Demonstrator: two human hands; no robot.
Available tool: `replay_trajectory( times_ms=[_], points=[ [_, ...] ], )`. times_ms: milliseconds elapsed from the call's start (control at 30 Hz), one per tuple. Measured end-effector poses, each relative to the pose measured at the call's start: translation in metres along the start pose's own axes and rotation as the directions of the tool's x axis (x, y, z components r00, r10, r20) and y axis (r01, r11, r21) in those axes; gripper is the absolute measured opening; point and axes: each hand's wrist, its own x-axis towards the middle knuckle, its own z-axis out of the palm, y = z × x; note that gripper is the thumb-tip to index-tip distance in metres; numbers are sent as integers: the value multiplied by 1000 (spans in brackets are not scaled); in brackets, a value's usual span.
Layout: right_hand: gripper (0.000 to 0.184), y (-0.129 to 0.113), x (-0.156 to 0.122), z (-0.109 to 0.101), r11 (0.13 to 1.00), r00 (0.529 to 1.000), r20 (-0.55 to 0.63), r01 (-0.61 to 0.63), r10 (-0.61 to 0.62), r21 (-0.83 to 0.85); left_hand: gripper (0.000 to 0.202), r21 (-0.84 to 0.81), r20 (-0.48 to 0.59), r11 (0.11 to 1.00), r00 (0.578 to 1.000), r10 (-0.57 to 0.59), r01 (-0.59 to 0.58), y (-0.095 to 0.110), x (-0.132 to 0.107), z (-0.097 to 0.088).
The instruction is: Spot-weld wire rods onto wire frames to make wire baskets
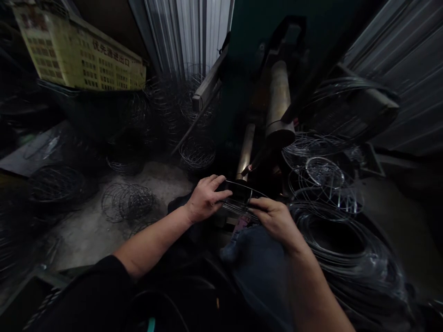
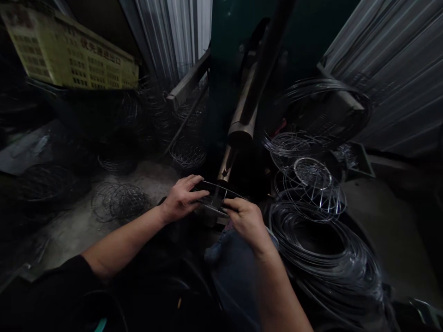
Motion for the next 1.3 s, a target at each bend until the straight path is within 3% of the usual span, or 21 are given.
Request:
replay_trajectory(
  times_ms=[133,267,433,533,667,800,867,933,1000,1100,1200,1300],
  points=[
    [27,5,-5,9,990,1000,-10,7,-9,-139,14,-99,-1,993,998,-58,57,3,-1,1],
    [27,17,-11,9,998,998,63,24,-20,-59,15,-186,13,970,988,-155,155,2,-7,4],
    [20,19,-13,6,1000,997,77,-12,14,-26,14,-225,64,953,980,-191,201,5,-8,4],
    [22,10,-18,4,999,999,-23,37,-37,0,16,-260,93,912,949,-302,316,9,-5,1],
    [21,-6,-37,8,978,964,-233,80,-125,-195,16,-344,154,817,886,-437,462,12,-2,-5],
    [24,-4,-57,27,905,947,-310,-53,-89,-422,16,-378,153,782,867,-475,495,12,1,-10],
    [29,5,-62,38,882,944,-329,-135,-24,-451,15,-377,140,779,862,-487,501,12,2,-11],
    [33,15,-64,47,921,939,-342,-155,25,-358,14,-377,138,773,856,-498,511,12,2,-11],
    [35,23,-66,49,978,944,-322,-136,78,-161,13,-375,134,769,851,-507,518,10,2,-11],
    [34,30,-69,39,976,951,-231,-177,203,131,11,-316,96,809,865,-493,496,9,0,-9],
    [33,33,-75,20,935,925,-210,-269,318,229,11,-183,29,882,900,-436,433,8,-2,-8],
    [35,37,-80,3,897,867,-261,-362,424,256,11,-95,4,917,921,-389,388,9,-4,-8]
  ],
)
